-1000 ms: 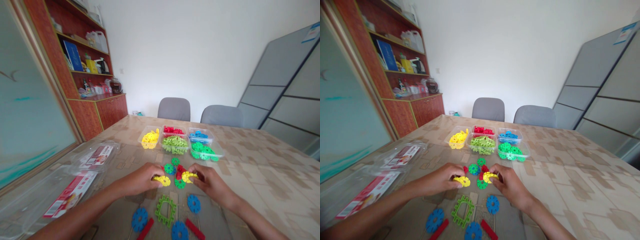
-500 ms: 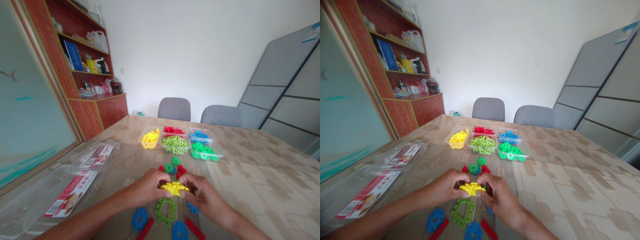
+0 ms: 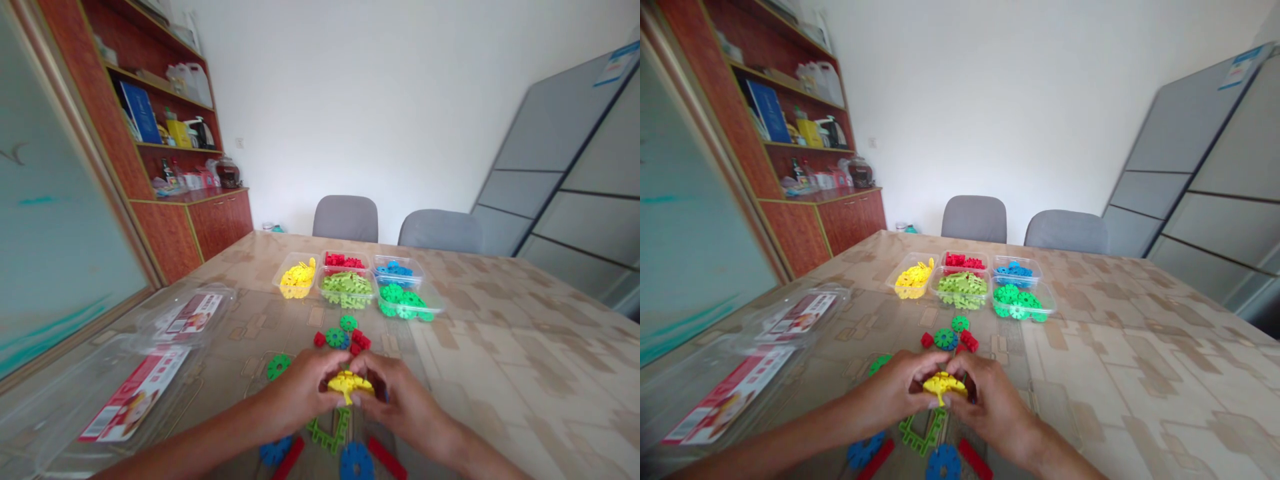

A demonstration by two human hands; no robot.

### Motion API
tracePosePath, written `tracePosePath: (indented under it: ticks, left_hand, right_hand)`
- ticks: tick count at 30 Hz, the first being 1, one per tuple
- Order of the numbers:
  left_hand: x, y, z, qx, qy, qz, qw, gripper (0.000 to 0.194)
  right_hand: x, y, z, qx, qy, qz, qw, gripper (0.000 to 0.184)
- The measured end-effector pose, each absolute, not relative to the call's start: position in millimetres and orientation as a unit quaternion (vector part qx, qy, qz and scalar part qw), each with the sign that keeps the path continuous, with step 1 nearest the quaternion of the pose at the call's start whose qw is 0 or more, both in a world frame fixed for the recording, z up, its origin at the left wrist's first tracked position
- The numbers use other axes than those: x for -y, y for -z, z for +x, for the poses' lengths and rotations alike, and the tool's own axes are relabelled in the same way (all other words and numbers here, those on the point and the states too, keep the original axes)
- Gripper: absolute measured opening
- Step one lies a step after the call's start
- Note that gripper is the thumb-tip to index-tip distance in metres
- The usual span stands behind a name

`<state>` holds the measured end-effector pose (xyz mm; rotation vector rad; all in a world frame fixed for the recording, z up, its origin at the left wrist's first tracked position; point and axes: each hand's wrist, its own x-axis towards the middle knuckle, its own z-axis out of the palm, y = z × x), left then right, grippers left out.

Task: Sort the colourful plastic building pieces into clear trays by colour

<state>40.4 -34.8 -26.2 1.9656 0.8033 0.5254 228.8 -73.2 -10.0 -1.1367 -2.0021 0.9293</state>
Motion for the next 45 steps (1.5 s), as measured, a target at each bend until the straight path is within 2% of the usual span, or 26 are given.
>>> tracePosePath:
  ticks: [4, 9, 15, 18, 23, 25, 29, 38, 45]
  left_hand:
    - [36.4, 27.7, 40.7, -0.325, -0.206, 0.791, 0.476, 0.033]
    - [39.2, 20.8, 39.2, -0.294, -0.221, 0.778, 0.509, 0.039]
    - [26.3, 24.4, 30.1, -0.329, -0.234, 0.79, 0.461, 0.05]
    - [18.6, 27.6, 26.4, -0.335, -0.238, 0.795, 0.447, 0.045]
    - [14.8, 16.2, 23.8, -0.329, -0.242, 0.803, 0.433, 0.034]
    - [10.2, 7.9, 20.0, -0.327, -0.257, 0.806, 0.421, 0.033]
    - [-7.6, -9.3, 4.2, -0.334, -0.32, 0.787, 0.407, 0.03]
    - [-24.8, -24.9, -14.9, -0.352, -0.398, 0.716, 0.453, 0.025]
    - [-44.7, -44.0, -42.2, -0.395, -0.509, 0.642, 0.415, 0.035]
  right_hand:
    - [72.6, 7.6, 228.5, 0.766, -0.366, -0.41, 0.334, 0.013]
    - [70.7, 11.3, 229.1, 0.753, -0.381, -0.403, 0.355, 0.013]
    - [58.1, 13.3, 244.9, 0.713, -0.425, -0.405, 0.383, 0.01]
    - [47.0, 8.2, 260.9, 0.698, -0.41, -0.429, 0.401, 0.01]
    - [30.0, -4.1, 292.9, 0.64, -0.395, -0.485, 0.447, 0.036]
    - [27.7, -9.7, 302.1, 0.625, -0.382, -0.512, 0.448, 0.041]
    - [28.1, -18.0, 305.3, 0.615, -0.366, -0.538, 0.446, 0.042]
    - [4.4, -10.6, 283.0, 0.617, -0.402, -0.519, 0.433, 0.05]
    - [-21.1, -7.7, 272.2, 0.631, -0.412, -0.516, 0.408, 0.049]
